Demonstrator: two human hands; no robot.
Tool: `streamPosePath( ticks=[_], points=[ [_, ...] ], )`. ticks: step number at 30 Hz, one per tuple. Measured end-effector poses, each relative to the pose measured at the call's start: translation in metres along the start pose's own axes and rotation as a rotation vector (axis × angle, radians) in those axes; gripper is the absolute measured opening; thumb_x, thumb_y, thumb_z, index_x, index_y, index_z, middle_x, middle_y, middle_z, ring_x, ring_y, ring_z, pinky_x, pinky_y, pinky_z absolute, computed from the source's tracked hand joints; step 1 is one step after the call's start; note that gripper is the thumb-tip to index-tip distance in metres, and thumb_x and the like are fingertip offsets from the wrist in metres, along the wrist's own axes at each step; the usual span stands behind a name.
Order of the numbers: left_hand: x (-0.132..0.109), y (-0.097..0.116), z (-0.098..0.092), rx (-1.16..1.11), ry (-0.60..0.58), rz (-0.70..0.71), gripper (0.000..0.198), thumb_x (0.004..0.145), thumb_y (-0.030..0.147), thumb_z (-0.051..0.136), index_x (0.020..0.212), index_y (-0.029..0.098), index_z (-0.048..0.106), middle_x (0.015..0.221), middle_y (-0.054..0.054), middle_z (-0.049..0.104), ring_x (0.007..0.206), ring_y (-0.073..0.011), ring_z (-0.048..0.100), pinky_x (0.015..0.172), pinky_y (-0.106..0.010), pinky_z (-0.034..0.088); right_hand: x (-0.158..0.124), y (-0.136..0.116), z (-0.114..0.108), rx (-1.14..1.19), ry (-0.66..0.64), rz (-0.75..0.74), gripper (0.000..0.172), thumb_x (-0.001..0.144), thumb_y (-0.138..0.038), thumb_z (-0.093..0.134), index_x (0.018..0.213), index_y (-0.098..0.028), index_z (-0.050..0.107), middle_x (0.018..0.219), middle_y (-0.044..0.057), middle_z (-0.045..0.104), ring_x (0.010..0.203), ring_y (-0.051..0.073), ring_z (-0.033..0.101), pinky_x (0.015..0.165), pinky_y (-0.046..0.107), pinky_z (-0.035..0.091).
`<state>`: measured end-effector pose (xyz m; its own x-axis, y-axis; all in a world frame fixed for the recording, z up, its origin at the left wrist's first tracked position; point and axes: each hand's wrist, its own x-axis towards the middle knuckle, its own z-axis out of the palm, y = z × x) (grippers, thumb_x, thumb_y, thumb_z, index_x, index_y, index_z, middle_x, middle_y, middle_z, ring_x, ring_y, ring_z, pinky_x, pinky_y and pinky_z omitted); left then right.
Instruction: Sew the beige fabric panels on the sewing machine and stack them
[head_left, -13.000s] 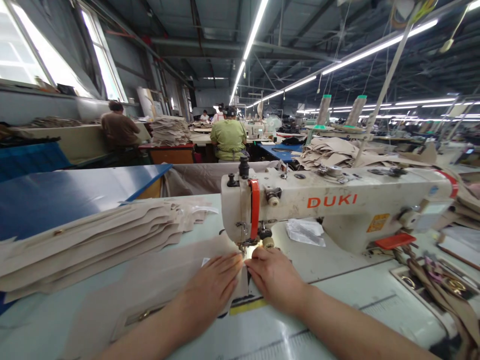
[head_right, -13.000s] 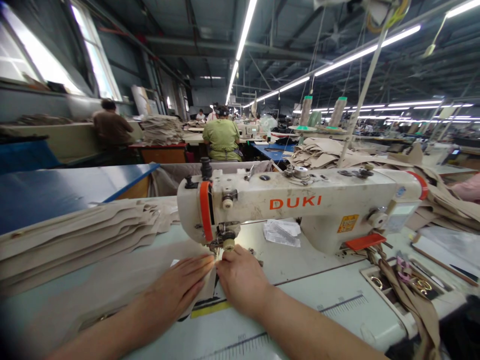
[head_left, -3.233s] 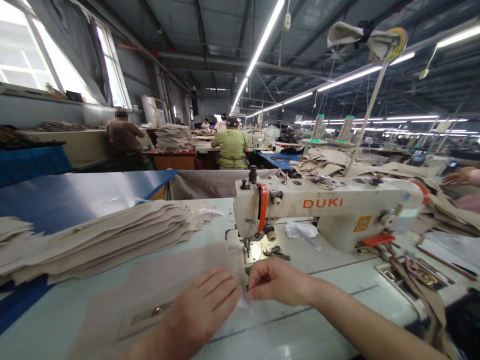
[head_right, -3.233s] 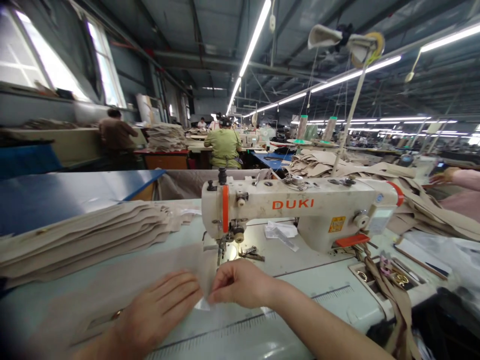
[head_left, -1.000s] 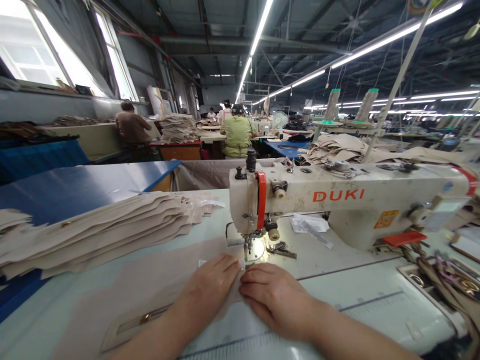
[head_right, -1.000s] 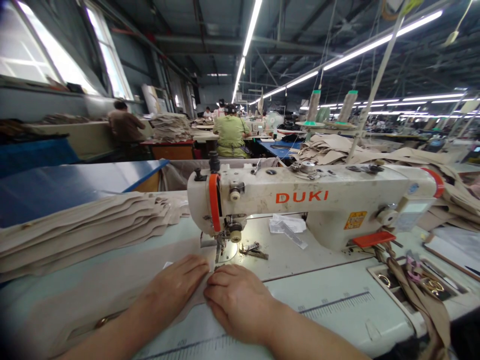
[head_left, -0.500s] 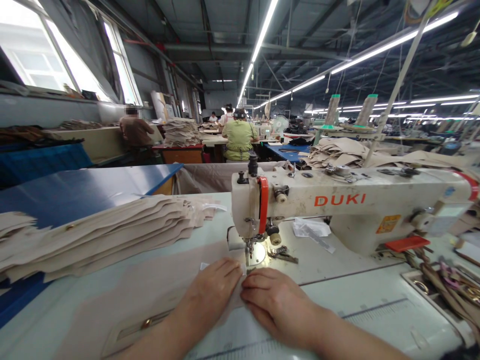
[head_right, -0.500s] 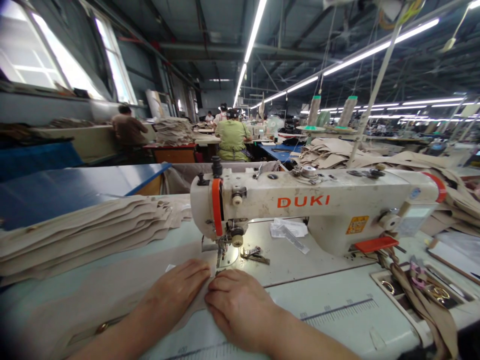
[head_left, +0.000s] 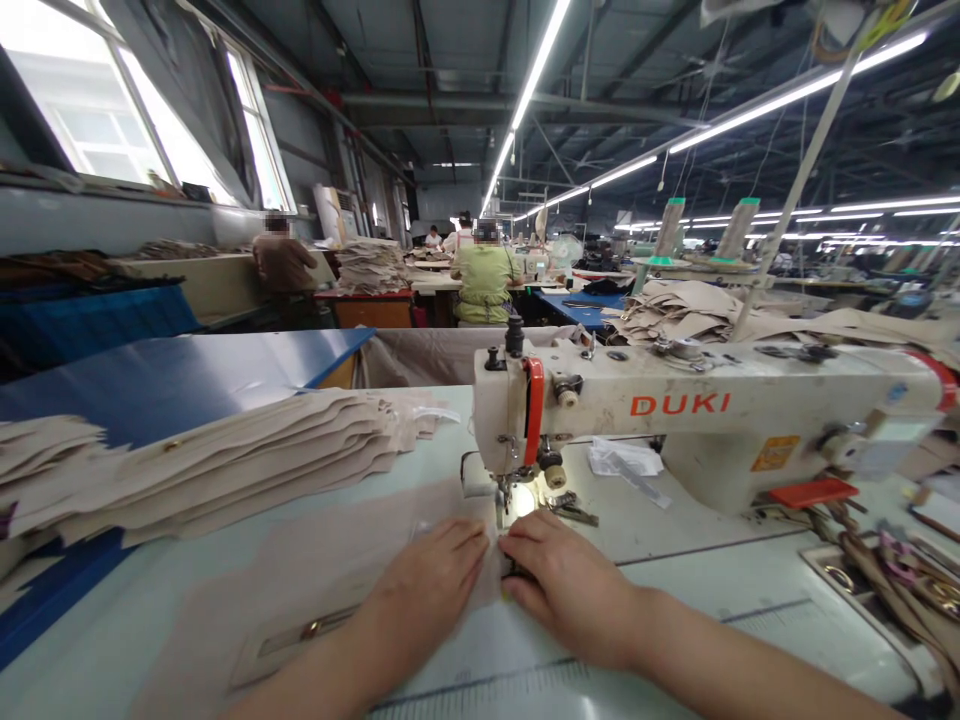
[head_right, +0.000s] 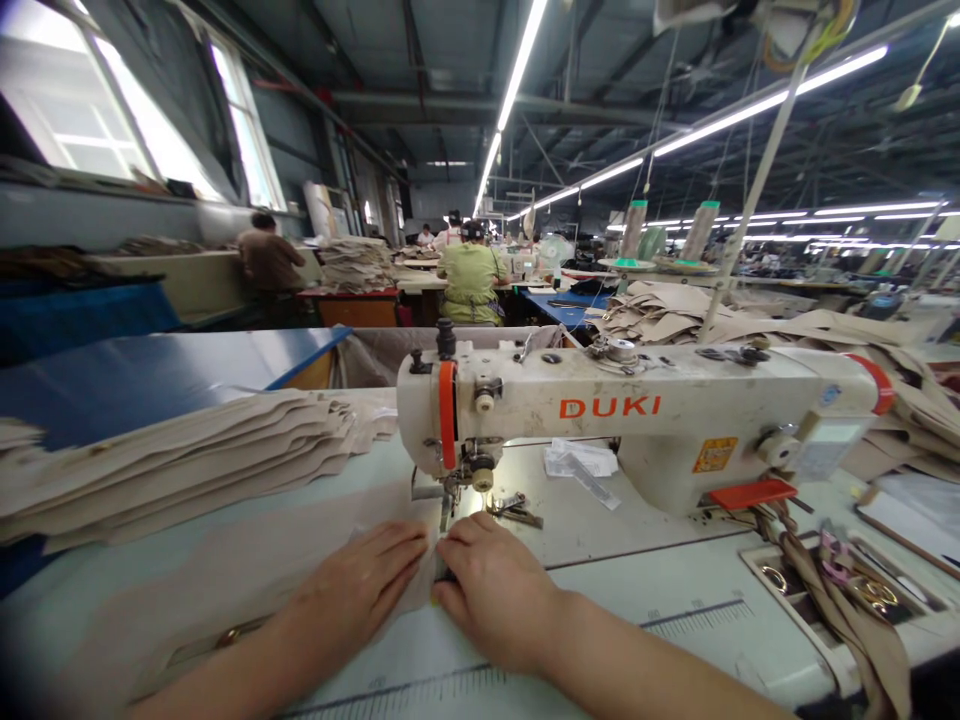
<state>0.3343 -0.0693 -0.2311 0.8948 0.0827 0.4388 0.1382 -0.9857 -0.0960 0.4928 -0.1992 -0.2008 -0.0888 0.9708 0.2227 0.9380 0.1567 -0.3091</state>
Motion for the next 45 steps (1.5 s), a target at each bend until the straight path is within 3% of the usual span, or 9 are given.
streamPosePath(
  ticks=[5,14,29,45],
  points=[
    [-0.011,-0.001,0.003,-0.029,0.039,-0.055,0.034,0.091,0.015,0.043,0.119,0.017,0.063,0.118,-0.009,0.068,0.109,-0.0219,0.064,0.098,-0.038,0.051,0.014,0.007,0.002,-0.149,0.001,-0.047,0.013,0.092,-0.022,0.056,0.098,-0.015,0.065,0.092,0.008,0.063,0.093,0.023,0.055,0.087,0.034,0.045],
    [-0.011,0.001,0.004,-0.048,0.026,-0.016,0.034,0.093,0.017,0.043,0.122,0.014,0.062,0.121,-0.011,0.067,0.111,-0.0227,0.063,0.099,-0.041,0.050,0.014,0.019,0.011,-0.214,0.101,-0.143,0.016,0.094,-0.018,0.051,0.089,-0.015,0.066,0.084,0.006,0.063,0.084,0.020,0.055,0.083,0.032,0.045],
    [0.014,-0.007,0.014,-0.036,0.064,0.019,0.036,0.095,0.019,0.037,0.123,0.015,0.060,0.121,-0.010,0.067,0.112,-0.0204,0.062,0.099,-0.037,0.048,0.016,0.031,0.014,-0.213,0.179,-0.049,0.018,0.095,-0.017,0.050,0.087,-0.017,0.066,0.085,0.006,0.063,0.084,0.019,0.055,0.078,0.030,0.044],
    [0.013,-0.006,0.020,-0.004,0.100,0.054,0.036,0.097,0.019,0.035,0.122,0.013,0.060,0.121,-0.011,0.067,0.111,-0.0220,0.063,0.098,-0.039,0.050,0.015,0.029,0.012,-0.260,0.158,-0.004,0.016,0.093,-0.017,0.054,0.082,-0.017,0.066,0.082,0.004,0.063,0.080,0.019,0.055,0.075,0.030,0.039]
  ],
)
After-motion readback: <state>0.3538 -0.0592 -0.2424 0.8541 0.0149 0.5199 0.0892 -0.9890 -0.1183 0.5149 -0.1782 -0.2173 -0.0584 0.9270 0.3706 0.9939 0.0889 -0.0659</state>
